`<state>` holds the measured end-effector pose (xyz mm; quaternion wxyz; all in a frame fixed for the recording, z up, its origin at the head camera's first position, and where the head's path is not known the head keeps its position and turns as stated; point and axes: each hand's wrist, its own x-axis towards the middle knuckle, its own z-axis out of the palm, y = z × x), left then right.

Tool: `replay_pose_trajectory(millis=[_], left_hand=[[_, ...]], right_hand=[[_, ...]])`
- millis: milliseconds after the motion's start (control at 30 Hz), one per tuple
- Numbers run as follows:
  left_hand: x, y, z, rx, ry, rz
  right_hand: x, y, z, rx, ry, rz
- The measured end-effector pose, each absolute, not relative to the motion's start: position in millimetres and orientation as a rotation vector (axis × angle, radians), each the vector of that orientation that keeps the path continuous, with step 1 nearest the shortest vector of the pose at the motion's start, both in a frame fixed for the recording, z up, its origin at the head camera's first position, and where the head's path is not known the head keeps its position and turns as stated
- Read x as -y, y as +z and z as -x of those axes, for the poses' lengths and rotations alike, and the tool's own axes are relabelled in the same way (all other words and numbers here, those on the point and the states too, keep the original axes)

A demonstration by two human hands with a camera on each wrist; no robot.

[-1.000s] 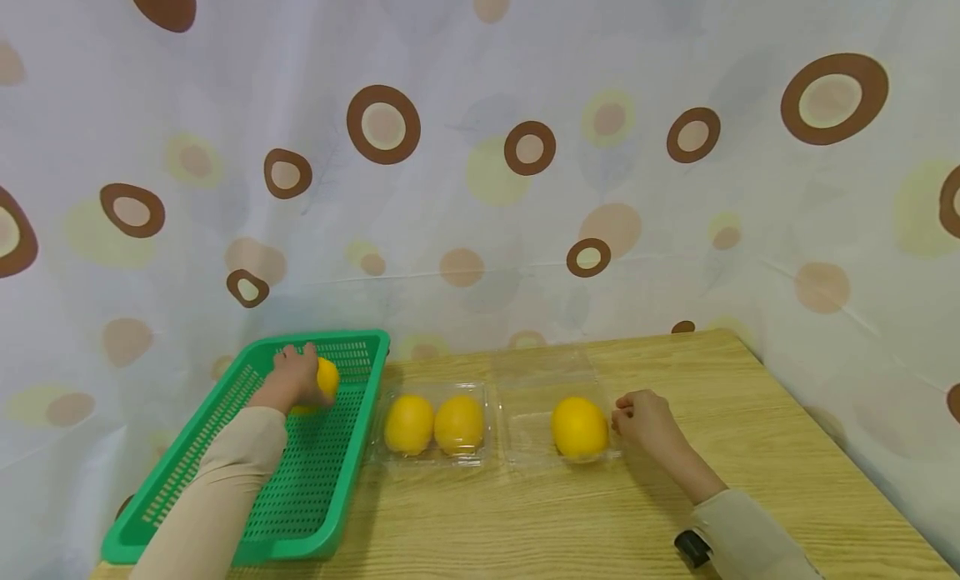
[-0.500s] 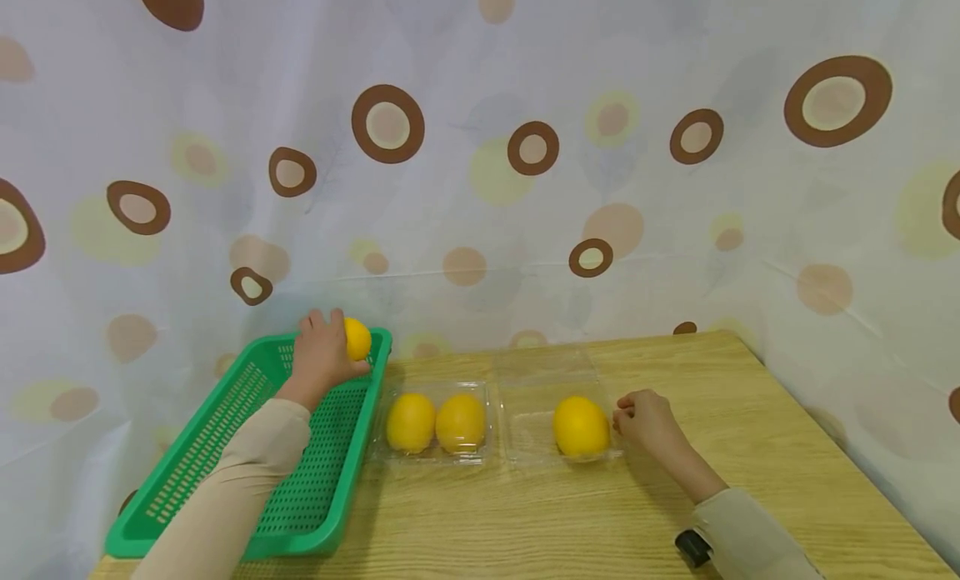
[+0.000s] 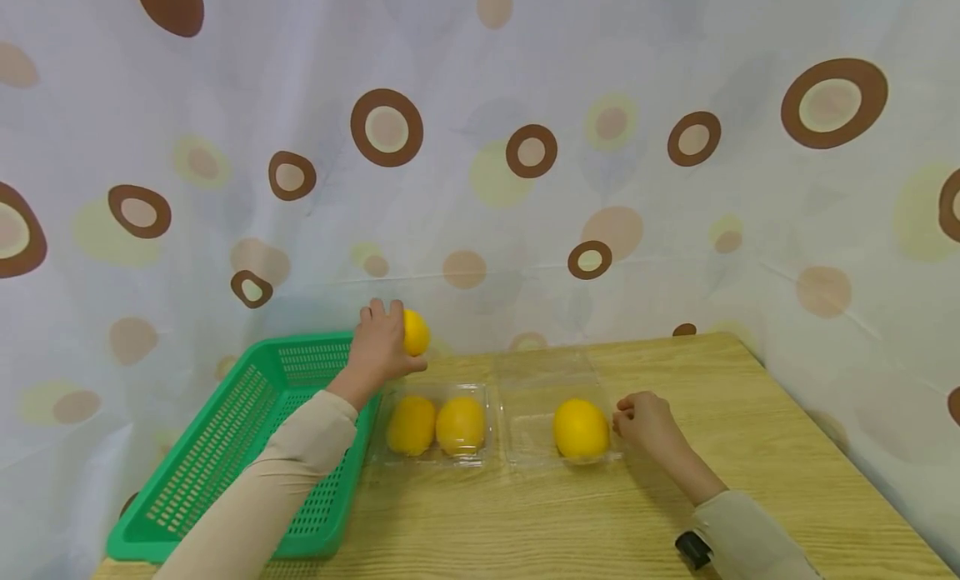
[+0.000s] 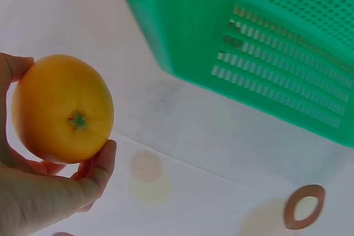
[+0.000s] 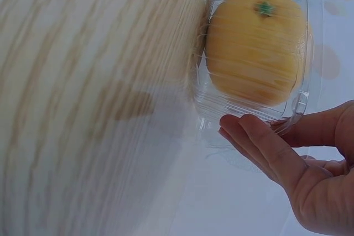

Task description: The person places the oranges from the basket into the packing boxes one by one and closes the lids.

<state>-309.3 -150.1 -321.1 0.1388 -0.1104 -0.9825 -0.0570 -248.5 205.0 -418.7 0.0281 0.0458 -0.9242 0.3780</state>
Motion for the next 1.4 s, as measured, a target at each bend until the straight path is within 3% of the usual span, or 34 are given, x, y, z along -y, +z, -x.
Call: replay_pose_trajectory(millis=[767, 1400], left_hand=[[41.9, -345.6, 277.0, 2.933, -0.156, 0.703], [2.5, -384.3, 262.9, 3.010, -0.018, 0.615]], right_hand=[[-204.9, -415.7, 247.8, 2.835, 1.159, -0.158], [-205.6, -419.8, 248.9, 2.854, 1.145, -0.144]])
